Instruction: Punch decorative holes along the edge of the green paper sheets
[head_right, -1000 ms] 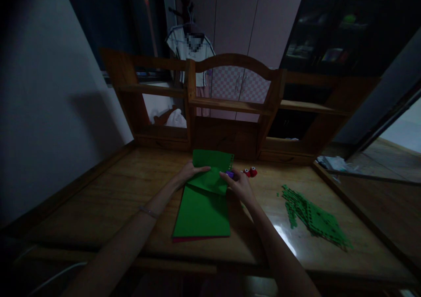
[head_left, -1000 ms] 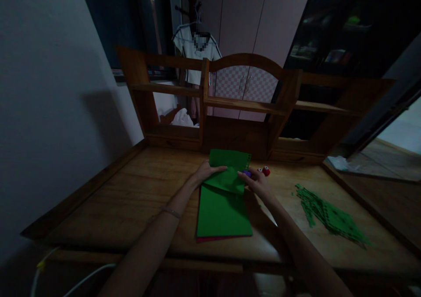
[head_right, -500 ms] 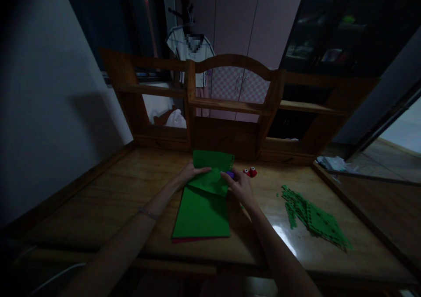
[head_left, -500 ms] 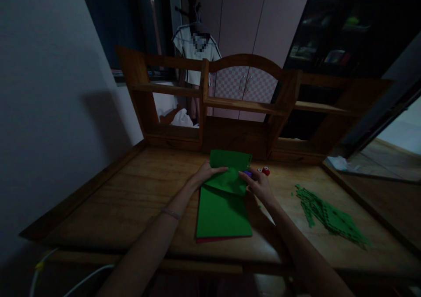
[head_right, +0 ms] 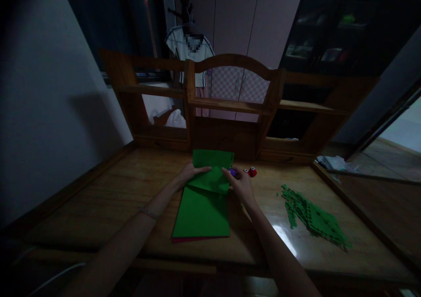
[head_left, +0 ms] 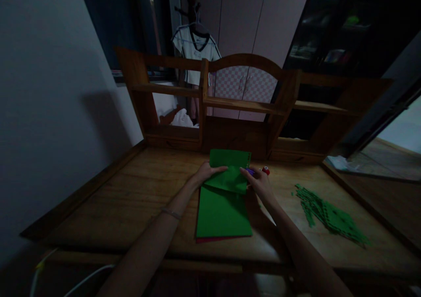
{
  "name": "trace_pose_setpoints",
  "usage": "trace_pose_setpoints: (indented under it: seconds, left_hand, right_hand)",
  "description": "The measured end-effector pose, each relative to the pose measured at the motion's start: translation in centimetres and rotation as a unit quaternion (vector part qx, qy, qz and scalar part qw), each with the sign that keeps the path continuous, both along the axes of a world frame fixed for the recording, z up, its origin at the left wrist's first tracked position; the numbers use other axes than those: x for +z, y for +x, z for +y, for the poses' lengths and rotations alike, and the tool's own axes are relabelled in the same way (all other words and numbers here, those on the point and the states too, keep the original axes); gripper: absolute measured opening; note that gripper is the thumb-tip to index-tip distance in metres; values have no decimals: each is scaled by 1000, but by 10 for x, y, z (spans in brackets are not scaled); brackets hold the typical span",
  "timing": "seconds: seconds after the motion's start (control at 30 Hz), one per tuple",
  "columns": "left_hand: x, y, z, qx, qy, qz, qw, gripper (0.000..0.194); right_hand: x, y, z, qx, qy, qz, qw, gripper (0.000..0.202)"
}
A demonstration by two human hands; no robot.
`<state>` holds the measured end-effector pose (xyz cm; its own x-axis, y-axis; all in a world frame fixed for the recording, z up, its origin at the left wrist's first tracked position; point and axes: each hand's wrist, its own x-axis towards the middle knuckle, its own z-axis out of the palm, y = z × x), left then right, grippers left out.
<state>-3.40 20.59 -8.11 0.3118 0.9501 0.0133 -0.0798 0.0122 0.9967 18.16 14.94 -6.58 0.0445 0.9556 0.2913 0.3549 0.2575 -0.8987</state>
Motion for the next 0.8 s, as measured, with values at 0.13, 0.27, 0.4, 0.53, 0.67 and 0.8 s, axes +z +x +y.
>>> trace_pose_setpoints:
  seconds: [0.13,0.27,0.4,0.53,0.67,0.8]
  left_hand:
    - [-5,-1,4,29,8,-4,1000,60]
    - [-9,-2,8,41,9,-5,999,60]
    - [-10,-2,8,34,-3,-4,999,57]
    - [-10,-1,9,28,0,-7,1000,57]
    - [-10,-1,8,28,6,-17,999,58]
    - [-8,-2,9,32,4,-21,999,58]
  right_hand:
    - [1,2,-1,-5,-21,53,998,44]
    - [4,6,0,5,-27,137,990,44]
    - [7,9,3,-12,-54,207,977,47]
    - [7,11,5,-27,-86,242,966,53]
    - [6,12,6,-18,-95,245,965,56]
    - [7,11,4,-6,-80,217,973,57]
